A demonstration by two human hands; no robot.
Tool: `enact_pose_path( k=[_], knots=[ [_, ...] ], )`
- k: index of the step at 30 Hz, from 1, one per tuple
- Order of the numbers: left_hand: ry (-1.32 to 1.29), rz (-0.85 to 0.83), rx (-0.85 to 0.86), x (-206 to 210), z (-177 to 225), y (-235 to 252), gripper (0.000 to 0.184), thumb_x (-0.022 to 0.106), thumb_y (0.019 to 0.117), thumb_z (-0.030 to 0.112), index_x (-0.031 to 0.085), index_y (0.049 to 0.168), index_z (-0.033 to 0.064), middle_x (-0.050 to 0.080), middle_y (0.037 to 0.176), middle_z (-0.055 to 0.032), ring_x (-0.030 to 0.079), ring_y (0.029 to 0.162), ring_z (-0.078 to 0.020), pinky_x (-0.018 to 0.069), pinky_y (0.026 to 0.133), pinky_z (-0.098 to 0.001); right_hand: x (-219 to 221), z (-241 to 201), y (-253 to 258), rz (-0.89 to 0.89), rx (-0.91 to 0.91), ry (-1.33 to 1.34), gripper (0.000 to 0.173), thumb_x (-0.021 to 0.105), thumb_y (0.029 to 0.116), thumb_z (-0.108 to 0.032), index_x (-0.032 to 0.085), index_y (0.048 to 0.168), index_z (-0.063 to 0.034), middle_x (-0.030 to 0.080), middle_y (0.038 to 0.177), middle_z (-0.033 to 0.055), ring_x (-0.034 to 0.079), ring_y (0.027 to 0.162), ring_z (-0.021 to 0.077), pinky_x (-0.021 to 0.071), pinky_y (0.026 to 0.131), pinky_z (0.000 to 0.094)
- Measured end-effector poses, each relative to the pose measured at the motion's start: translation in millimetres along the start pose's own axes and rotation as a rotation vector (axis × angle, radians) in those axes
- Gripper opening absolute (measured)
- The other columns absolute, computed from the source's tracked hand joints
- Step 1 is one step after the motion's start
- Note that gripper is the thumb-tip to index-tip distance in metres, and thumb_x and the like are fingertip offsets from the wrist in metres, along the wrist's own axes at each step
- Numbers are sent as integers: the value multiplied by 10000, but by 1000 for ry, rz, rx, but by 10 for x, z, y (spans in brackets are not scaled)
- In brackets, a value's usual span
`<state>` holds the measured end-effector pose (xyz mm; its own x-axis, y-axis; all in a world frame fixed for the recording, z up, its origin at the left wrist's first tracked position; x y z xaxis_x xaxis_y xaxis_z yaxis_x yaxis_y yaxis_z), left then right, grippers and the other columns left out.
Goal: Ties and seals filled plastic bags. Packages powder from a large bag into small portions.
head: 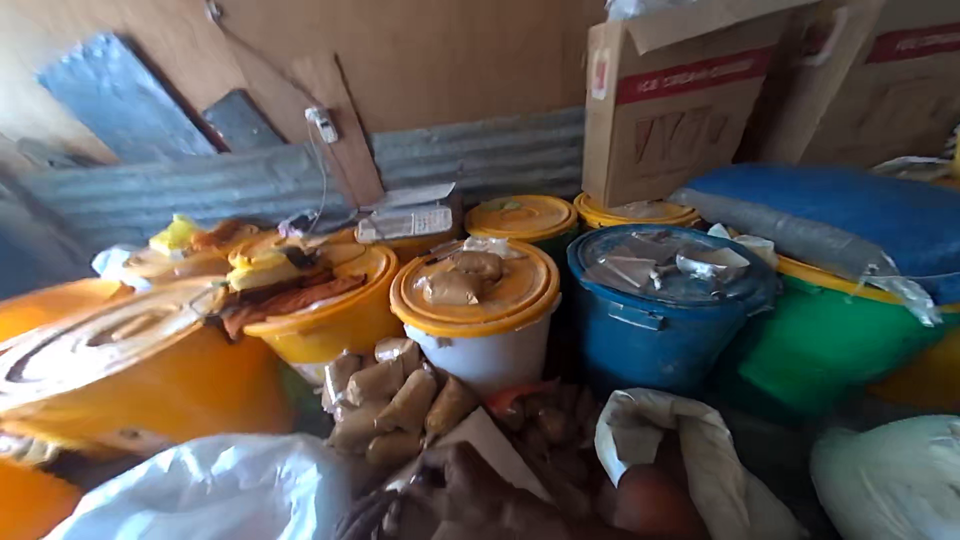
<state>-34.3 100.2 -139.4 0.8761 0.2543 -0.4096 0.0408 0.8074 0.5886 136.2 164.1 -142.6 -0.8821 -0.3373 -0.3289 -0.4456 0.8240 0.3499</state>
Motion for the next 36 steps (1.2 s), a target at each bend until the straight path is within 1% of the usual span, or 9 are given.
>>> enact_pose_path(
  k=[2,5,8,12,14,17,22,30,36],
  knots=[
    [-31,32,-140,119,-55,-70,255,643,960,84,714,1163,-53,739,1147,-130,704,1072,-147,574,975,-340,74,135,-65,62,227,243,222,690,958,-194,719,939,25,678,755,58,618,648,94,541,645,288],
    [-48,23,-304,302,-129,-144,288,589,943,88,734,1180,13,743,1133,-79,705,1043,-126,584,935,-330,146,220,-155,42,649,598,194,634,1017,-197,690,978,-16,631,736,-12,542,579,35,459,539,201],
    [-4,7,-334,364,-203,-145,234,623,951,137,770,1122,77,754,1084,-22,701,1037,-97,579,944,-319,174,288,-209,13,875,846,202,566,1056,-211,662,961,-60,588,731,-11,494,547,48,423,500,191],
    [164,8,-337,341,-275,-145,187,640,934,190,792,1035,148,719,1023,-9,665,1007,-151,562,873,-370,215,271,-349,53,975,926,365,394,1110,-294,676,1076,-65,667,871,35,588,652,104,484,563,240],
    [241,-12,-378,356,-267,-117,191,611,963,229,760,1015,122,696,980,-23,674,913,-148,584,809,-364,251,240,-395,66,911,840,371,357,1106,-221,677,1176,-46,689,917,48,613,702,119,501,599,265],
    [227,50,-486,394,-250,-122,190,601,960,212,749,1000,100,684,916,-23,661,766,-119,578,701,-338,309,229,-397,49,512,392,263,555,972,-73,700,1185,-15,727,991,39,664,759,77,559,662,232],
    [-38,216,-700,411,-290,-179,122,667,942,159,776,955,106,719,783,36,650,639,-49,555,605,-252,469,329,-413,224,141,-123,245,675,936,-272,758,1071,-85,711,893,-19,629,676,13,556,618,187],
    [-270,243,-748,472,-346,-146,86,715,924,122,779,960,77,709,892,-58,682,621,-158,630,578,-317,383,402,-224,290,258,-96,122,657,872,-197,731,911,-107,684,716,-56,625,595,11,539,556,212],
    [-391,1,-777,419,-450,-27,123,702,956,167,764,1010,75,669,973,-63,662,666,-138,605,587,-286,193,441,-55,164,361,-35,88,640,874,-140,702,844,-86,594,644,-61,528,553,-1,439,525,194]
  ],
)
Point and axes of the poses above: each hand's wrist, its own y-axis towards the middle knuckle, its own x-axis out of the palm, z = x × y, the point moved 4 cm from there along y, towards the middle knuckle
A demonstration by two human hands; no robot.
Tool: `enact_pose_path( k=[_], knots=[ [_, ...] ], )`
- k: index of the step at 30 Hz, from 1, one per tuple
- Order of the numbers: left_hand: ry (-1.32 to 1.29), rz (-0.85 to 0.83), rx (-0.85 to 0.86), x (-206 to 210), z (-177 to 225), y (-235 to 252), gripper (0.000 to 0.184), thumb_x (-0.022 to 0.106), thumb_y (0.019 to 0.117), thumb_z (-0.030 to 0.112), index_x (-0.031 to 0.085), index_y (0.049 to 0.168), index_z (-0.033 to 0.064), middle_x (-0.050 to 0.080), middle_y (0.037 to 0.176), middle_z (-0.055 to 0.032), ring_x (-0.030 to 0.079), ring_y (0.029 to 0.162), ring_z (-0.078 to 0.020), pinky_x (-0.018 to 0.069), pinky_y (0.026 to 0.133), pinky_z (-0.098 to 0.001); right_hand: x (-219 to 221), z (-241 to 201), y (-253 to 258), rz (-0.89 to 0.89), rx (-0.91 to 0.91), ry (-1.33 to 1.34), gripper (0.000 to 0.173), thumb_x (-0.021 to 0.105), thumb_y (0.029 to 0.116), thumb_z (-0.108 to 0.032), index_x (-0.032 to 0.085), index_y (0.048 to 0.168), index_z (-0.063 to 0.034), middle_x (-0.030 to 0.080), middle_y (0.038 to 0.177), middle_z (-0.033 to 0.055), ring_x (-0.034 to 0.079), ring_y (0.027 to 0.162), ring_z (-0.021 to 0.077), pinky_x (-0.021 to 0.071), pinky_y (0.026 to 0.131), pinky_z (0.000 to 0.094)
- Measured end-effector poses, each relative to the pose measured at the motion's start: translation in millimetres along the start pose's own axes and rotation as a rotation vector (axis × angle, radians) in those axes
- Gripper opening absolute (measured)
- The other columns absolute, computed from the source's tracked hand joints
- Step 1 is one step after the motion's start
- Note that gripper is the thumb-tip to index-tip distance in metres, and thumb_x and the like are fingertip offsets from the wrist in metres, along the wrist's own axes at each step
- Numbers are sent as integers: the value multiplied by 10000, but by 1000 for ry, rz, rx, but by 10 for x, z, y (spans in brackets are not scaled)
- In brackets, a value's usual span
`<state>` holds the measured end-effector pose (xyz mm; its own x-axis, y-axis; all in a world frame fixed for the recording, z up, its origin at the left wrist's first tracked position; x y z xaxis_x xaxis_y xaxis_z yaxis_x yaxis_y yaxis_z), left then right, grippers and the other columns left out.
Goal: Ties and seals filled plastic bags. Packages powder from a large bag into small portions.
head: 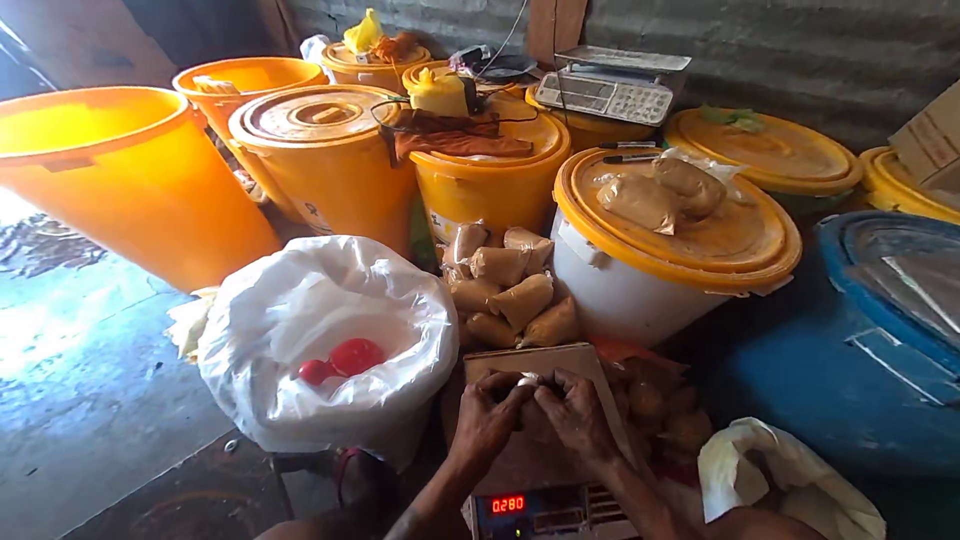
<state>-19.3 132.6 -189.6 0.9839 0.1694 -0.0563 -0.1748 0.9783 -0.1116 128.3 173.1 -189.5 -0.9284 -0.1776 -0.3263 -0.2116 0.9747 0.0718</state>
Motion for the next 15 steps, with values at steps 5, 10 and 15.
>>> enact_pose_path(
  k=[5,10,15],
  knots=[
    [-86,-223,-149,-38,91,42,102,649,993,117,706,1033,42,678,852,-49,648,638,-142,581,560,-308,-47,33,65,-75,-13,-25,93,639,887,-138,702,864,-73,608,679,-49,543,589,-2,455,561,192],
    [-30,-511,-219,-198,73,179,67,644,987,143,697,978,103,644,769,10,579,604,-78,499,548,-240,-21,62,46,-187,-70,35,110,645,924,-125,717,946,-44,669,762,-19,600,663,-4,501,627,168],
    [-68,-559,-231,-220,22,195,74,640,989,134,701,957,108,653,764,15,579,626,-70,494,575,-237,8,29,-109,-71,-224,-249,203,619,976,-219,738,1069,-83,718,954,27,681,779,98,594,716,297]
  ],
)
Point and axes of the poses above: each hand's wrist, its own y-axis towards the middle knuckle, its own x-axis out of the palm, z = x × y, the point moved 4 cm from there along y, towards the middle knuckle
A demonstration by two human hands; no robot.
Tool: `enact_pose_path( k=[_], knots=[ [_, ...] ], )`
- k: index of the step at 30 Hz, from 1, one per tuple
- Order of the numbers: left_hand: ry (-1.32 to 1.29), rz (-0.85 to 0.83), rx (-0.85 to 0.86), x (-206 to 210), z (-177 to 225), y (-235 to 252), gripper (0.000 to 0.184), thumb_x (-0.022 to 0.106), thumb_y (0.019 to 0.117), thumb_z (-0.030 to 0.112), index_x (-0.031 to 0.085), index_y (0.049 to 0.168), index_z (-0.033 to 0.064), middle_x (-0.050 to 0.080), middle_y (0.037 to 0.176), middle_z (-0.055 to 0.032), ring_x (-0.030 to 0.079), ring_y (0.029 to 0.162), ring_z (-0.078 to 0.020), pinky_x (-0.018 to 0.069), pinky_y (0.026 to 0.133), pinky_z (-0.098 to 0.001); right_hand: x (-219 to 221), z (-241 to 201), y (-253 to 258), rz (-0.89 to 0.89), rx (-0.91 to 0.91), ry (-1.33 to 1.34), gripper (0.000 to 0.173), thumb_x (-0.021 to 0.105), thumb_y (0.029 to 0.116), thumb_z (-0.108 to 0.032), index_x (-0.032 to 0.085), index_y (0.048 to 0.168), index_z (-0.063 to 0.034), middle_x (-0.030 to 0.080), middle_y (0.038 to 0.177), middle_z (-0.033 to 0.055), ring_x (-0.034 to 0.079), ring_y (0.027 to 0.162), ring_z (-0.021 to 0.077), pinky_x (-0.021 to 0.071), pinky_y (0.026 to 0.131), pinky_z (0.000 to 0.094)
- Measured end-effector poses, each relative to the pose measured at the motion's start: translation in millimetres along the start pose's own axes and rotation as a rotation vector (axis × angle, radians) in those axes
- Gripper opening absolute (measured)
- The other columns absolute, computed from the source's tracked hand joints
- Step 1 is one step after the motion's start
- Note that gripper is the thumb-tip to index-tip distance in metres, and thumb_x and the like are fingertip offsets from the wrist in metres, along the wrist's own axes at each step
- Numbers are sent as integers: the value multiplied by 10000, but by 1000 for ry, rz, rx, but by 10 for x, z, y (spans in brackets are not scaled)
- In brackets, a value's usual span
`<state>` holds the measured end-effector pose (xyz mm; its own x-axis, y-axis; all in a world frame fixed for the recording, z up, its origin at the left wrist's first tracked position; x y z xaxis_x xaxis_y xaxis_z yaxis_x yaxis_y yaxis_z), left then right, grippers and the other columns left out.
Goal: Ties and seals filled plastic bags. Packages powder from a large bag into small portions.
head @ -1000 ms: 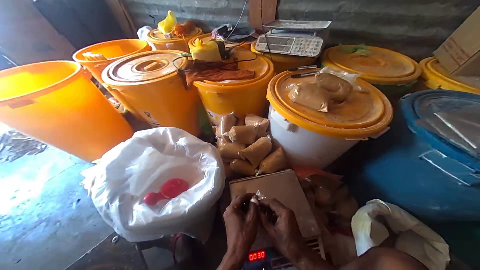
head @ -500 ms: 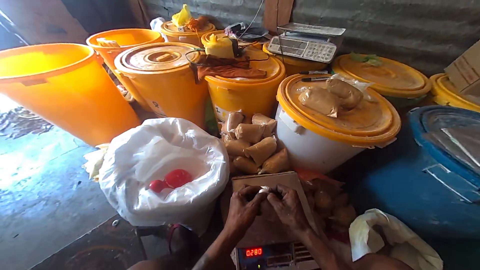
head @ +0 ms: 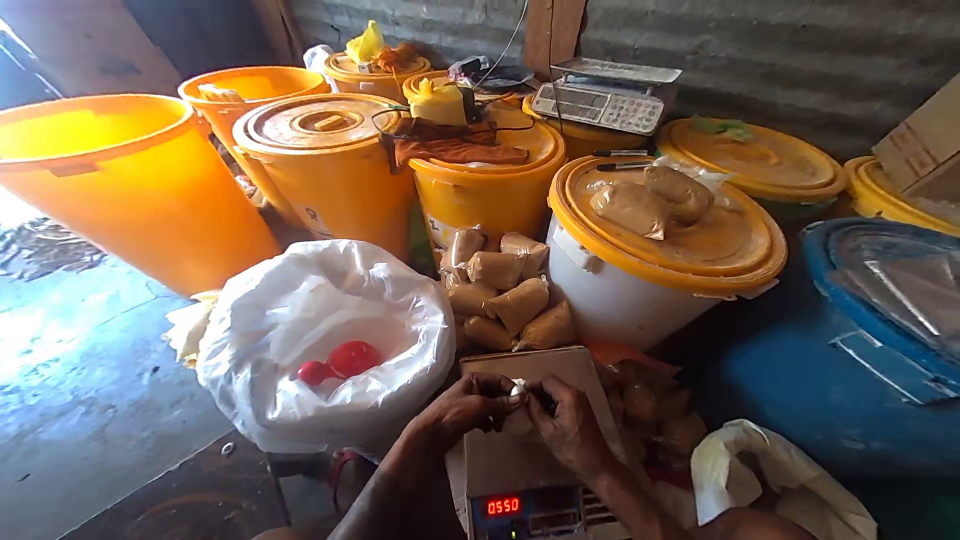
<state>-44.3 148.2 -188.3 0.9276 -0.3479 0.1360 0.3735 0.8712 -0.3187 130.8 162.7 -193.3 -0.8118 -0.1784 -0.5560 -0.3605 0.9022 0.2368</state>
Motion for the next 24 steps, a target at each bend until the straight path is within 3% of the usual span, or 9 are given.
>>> enact_pose_path(
  k=[2,5,9,12,16,18,21,22,24],
  knots=[
    [-44,73,43,70,-7,-13,81,648,993,138,702,973,81,656,767,-2,584,626,-76,492,580,-237,-3,-123,-68,50,-84,-247,244,608,965,-215,730,1120,-72,709,994,73,699,756,176,605,651,370],
    [1,156,147,179,36,-25,112,636,1011,131,701,1012,40,681,794,-11,608,632,-69,515,595,-222,-63,-254,-116,46,-110,-462,339,640,954,-305,715,1171,-56,697,993,103,693,719,224,590,600,396],
    [146,169,223,233,60,-24,169,572,1054,173,674,1076,41,674,844,-7,613,629,-72,529,589,-224,-150,-262,-73,111,-174,-553,255,594,1004,-295,745,959,-94,707,876,67,709,712,226,571,549,403],
    [235,234,272,261,54,-5,195,531,1071,205,651,1079,52,660,850,-15,629,614,-95,569,593,-255,-156,-277,-54,189,-248,-529,244,590,984,-253,762,904,-99,679,822,45,680,683,199,552,527,363],
    [252,387,275,318,13,8,234,493,1080,223,656,1031,61,634,760,-9,610,555,-109,560,546,-271,-88,-224,-66,284,-349,-460,237,577,962,-221,758,875,-95,635,780,32,645,691,169,534,549,306],
    [304,444,276,337,9,20,229,501,1075,239,659,1044,76,640,797,-13,613,578,-104,558,565,-273,-75,-155,-67,270,-268,-311,212,588,974,-223,746,928,-88,668,843,18,655,719,113,564,605,264],
    [388,448,289,325,35,25,227,524,1055,243,663,1134,81,597,1039,-56,591,728,-92,533,673,-256,-65,-37,-52,157,-41,-44,232,645,989,-262,671,1108,-65,673,982,40,644,719,83,576,641,242],
    [376,442,303,321,32,32,217,532,1054,232,659,1132,75,611,1027,-55,594,702,-87,537,653,-252,-63,-9,-49,127,6,1,273,672,978,-263,660,1153,-55,673,1014,54,646,727,87,574,653,239],
    [313,422,319,327,25,38,191,537,1062,204,644,1127,59,660,925,-36,601,598,-87,548,574,-255,-54,18,-49,115,46,47,248,700,955,-231,692,1124,-49,679,998,62,651,725,82,572,658,217]
  ],
)
Point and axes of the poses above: each hand's wrist, its own y-axis towards the middle knuckle, its own x-axis out of the palm, z = x × y, the point moved 4 cm from there along y, towards the middle knuckle
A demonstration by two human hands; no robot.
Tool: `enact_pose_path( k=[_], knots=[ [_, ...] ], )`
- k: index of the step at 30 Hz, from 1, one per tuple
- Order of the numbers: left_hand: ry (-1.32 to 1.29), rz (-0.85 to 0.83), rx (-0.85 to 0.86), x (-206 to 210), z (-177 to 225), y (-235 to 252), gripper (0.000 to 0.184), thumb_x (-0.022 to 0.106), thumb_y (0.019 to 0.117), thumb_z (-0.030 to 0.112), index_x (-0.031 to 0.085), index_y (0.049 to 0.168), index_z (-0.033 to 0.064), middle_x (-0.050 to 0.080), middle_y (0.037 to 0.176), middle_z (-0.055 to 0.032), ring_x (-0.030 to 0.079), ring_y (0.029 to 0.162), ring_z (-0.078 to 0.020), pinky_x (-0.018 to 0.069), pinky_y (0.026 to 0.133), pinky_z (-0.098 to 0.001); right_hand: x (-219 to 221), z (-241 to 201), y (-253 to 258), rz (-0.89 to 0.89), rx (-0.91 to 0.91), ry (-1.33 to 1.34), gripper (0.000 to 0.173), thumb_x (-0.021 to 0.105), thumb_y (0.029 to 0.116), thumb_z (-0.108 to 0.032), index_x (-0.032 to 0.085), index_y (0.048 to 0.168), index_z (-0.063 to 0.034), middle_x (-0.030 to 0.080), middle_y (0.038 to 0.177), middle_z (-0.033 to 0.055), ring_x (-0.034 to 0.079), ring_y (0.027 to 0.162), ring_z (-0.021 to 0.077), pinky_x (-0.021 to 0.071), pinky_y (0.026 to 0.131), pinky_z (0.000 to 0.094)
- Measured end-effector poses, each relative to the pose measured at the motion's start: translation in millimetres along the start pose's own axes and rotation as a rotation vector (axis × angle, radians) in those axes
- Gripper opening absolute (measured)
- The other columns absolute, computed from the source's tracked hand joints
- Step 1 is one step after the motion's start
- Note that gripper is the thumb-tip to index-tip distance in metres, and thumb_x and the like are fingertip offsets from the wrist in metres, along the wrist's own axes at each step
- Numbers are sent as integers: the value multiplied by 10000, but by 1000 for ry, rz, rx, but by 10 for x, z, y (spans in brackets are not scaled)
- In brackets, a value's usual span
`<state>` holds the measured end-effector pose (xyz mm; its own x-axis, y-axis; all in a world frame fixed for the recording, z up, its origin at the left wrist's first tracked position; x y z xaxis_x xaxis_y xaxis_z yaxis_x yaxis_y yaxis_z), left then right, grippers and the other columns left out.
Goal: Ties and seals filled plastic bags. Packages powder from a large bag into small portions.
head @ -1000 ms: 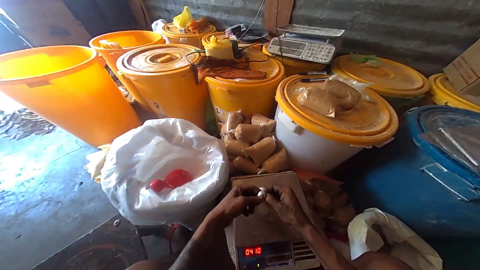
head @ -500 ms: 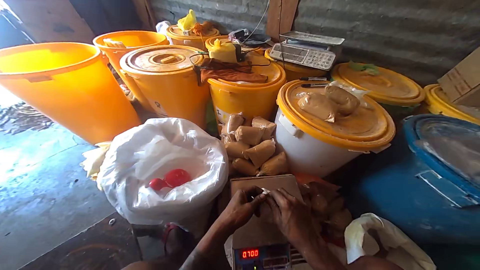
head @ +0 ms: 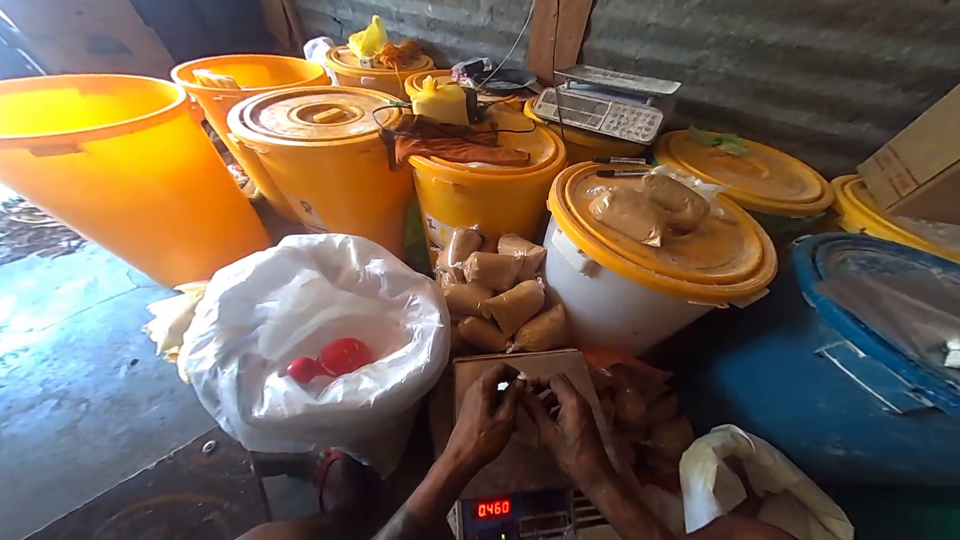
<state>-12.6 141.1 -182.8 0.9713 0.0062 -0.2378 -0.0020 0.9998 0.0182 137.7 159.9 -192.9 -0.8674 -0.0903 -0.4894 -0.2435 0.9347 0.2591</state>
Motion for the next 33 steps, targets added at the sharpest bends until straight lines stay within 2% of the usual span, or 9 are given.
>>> enact_pose_path(
  k=[4,8,15,20,23,25,28,30,33],
  knots=[
    [-110,14,-57,-9,16,-4,177,586,1041,167,630,1129,20,692,916,-57,640,566,-126,590,553,-288,23,31,0,40,7,32,188,660,959,-207,737,1030,-51,672,930,53,637,705,63,559,648,192],
    [-241,71,-59,-37,8,30,273,679,960,69,510,1169,22,706,979,-105,669,584,-168,588,519,-298,46,34,-4,54,46,107,199,660,945,-201,739,1040,-45,674,943,47,624,678,49,548,618,179],
    [-391,-80,-79,-29,-47,86,336,578,978,12,457,1290,45,698,945,-79,569,519,-102,485,468,-235,45,44,93,16,154,142,138,631,929,-137,702,934,-19,619,812,32,549,633,45,475,595,194],
    [-510,-187,-182,-99,-145,136,351,555,977,9,509,1324,33,687,899,-84,564,537,-99,484,497,-238,56,34,121,-65,166,164,122,630,937,-125,692,975,-27,636,857,37,583,676,53,502,632,194],
    [-574,-139,-209,-106,-171,106,371,584,970,0,537,1338,14,698,884,-98,587,563,-104,500,525,-241,18,-48,76,-71,54,-60,163,629,954,-160,709,1051,-56,666,956,57,636,714,101,569,672,262],
    [-564,-60,-222,-94,-125,74,386,646,957,-7,554,1332,-2,720,870,-120,608,558,-116,508,513,-242,-5,-144,17,-68,-40,-285,231,661,923,-190,720,1112,-72,678,1013,78,654,697,155,586,636,338],
    [-440,-29,-241,-31,-17,28,412,699,941,24,564,1330,17,736,898,-95,654,614,-126,539,530,-259,-71,-224,-82,-88,-89,-447,418,732,890,-366,714,1182,-68,694,1035,109,678,719,219,589,619,412],
    [-388,-30,-220,-37,54,7,383,698,940,22,595,1309,12,740,895,-87,653,605,-117,537,514,-260,-95,-245,-67,-63,-139,-467,321,704,931,-339,739,1107,-73,716,983,115,707,736,259,601,617,466],
    [-385,-31,-181,-49,42,13,336,688,956,55,624,1283,17,738,899,-75,628,592,-91,508,504,-242,-102,-241,-19,-48,-240,-391,213,665,965,-202,766,1045,-32,724,933,154,715,760,311,595,641,499]
  ],
)
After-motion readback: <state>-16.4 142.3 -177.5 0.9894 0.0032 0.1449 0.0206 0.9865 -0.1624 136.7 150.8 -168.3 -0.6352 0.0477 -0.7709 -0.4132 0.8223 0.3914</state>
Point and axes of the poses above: each hand's wrist, its own y-axis towards the middle knuckle, its own x-axis out of the palm, z = x × y, the point moved 4 cm from there along y, towards the middle knuckle
